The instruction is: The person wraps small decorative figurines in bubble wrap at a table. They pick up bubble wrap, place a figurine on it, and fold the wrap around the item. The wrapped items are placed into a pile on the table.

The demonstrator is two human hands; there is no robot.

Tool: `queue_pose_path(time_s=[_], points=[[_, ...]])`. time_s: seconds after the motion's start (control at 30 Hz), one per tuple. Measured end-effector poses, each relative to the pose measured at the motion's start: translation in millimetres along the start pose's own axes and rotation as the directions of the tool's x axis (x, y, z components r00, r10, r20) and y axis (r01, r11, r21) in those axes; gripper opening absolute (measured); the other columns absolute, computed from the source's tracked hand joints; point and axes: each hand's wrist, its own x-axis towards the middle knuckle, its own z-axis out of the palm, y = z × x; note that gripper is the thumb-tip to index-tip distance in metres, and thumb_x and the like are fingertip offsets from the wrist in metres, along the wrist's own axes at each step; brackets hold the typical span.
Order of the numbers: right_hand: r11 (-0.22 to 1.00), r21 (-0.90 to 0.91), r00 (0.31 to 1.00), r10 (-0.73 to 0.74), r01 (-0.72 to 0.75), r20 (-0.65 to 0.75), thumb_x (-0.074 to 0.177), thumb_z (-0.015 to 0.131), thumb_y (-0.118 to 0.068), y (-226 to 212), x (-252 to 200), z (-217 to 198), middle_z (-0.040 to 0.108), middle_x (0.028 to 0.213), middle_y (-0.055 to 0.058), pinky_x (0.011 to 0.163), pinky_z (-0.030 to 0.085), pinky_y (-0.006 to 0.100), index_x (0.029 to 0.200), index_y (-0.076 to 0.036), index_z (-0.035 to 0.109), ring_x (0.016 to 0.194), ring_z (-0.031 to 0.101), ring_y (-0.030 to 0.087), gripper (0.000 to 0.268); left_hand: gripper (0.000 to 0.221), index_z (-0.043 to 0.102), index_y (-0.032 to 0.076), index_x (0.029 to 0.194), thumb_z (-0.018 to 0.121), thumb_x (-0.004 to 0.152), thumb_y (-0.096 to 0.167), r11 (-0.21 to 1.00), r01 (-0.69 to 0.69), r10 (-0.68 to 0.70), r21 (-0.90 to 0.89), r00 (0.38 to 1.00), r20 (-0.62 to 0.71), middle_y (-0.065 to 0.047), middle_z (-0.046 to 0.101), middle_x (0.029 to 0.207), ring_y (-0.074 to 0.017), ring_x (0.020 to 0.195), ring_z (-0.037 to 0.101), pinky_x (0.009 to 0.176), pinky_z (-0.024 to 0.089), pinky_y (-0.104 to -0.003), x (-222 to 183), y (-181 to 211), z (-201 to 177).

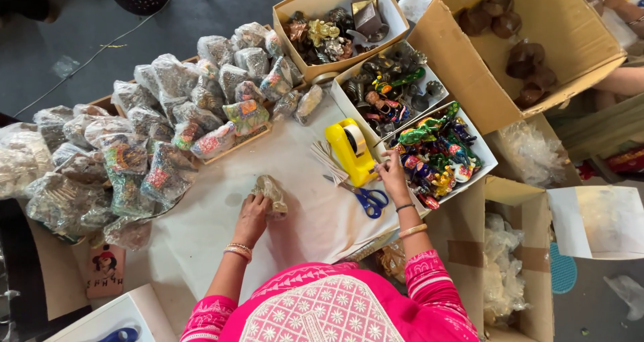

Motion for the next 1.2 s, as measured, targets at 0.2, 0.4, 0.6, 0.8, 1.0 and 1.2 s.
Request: queue_pose_path(time_s=[0.2,0.4,0.6,0.8,1.0,1.2], points=[[1.000,0.013,1.000,0.026,-0.026,-0.012,0.098,0.067,-0.007,35.6,-11.5,-8.4,0.065,0.085,0.001,0.060,0.054,0.025,0.112,-0.004,0.049,0.069,0.059,0.006,0.023,0.040,0.065,0.006,0.102,0.063,0.067,-0.012,0.999,0.028,-0.027,-0.024,1.000,0.007,-0.012,0.063,0.107,-0.0370,0.105,0.056,0.093,0.049,-0.047,1.4,6.1,-7.9],[0.952,0.305,0.996,0.061,-0.037,-0.069,0.099,0.068,-0.011,69.1,-24.2,10.8,0.063,0.092,0.002,0.068,0.055,0.025,0.110,-0.005,0.055,0.079,0.061,0.008,0.018,0.040,0.065,0.008,0.103,0.062,0.068,-0.013,0.997,0.059,-0.059,-0.048,0.998,0.010,-0.011,0.063,0.104,-0.0363,0.104,0.056,0.094,0.049,-0.046,1.3,9.7,-10.9],[0.921,0.376,0.978,-0.021,0.099,-0.206,0.101,0.064,-0.020,72.1,-30.7,38.8,0.065,0.099,0.000,0.081,0.058,0.027,0.109,-0.004,0.060,0.087,0.064,0.009,0.018,0.040,0.065,0.009,0.102,0.061,0.069,-0.013,0.997,0.059,-0.060,-0.052,0.998,-0.015,-0.010,0.063,0.102,-0.0357,0.103,0.056,0.093,0.049,-0.046,-0.4,7.6,-4.3],[0.894,0.427,0.983,-0.069,0.136,-0.168,0.103,0.064,-0.021,92.4,-25.7,37.7,0.063,0.102,0.002,0.085,0.058,0.029,0.110,-0.003,0.056,0.089,0.063,0.011,0.021,0.043,0.062,0.007,0.107,0.059,0.070,-0.014,0.997,0.052,-0.051,-0.059,0.999,0.011,-0.012,0.063,0.105,-0.0356,0.103,0.056,0.093,0.048,-0.045,0.8,7.2,-4.2],[0.907,0.400,0.986,-0.078,0.132,-0.149,0.105,0.062,-0.022,101.5,-24.0,36.6,0.063,0.104,0.003,0.086,0.057,0.029,0.112,-0.004,0.054,0.091,0.063,0.011,0.021,0.047,0.059,0.005,0.111,0.058,0.068,-0.015,0.996,0.059,-0.060,-0.066,0.998,-0.017,-0.013,0.063,0.107,-0.0370,0.104,0.056,0.093,0.049,-0.046,1.4,6.1,-1.3],[0.950,0.245,0.977,-0.164,0.194,-0.139,0.109,0.058,-0.023,90.5,-30.2,33.3,0.061,0.106,0.003,0.090,0.054,0.027,0.114,-0.002,0.051,0.096,0.062,0.010,0.022,0.030,0.062,0.007,0.098,0.060,0.075,-0.012,0.993,0.087,-0.089,-0.076,0.996,-0.015,-0.012,0.064,0.104,-0.0366,0.102,0.057,0.092,0.050,-0.045,-1.9,1.7,5.7]])
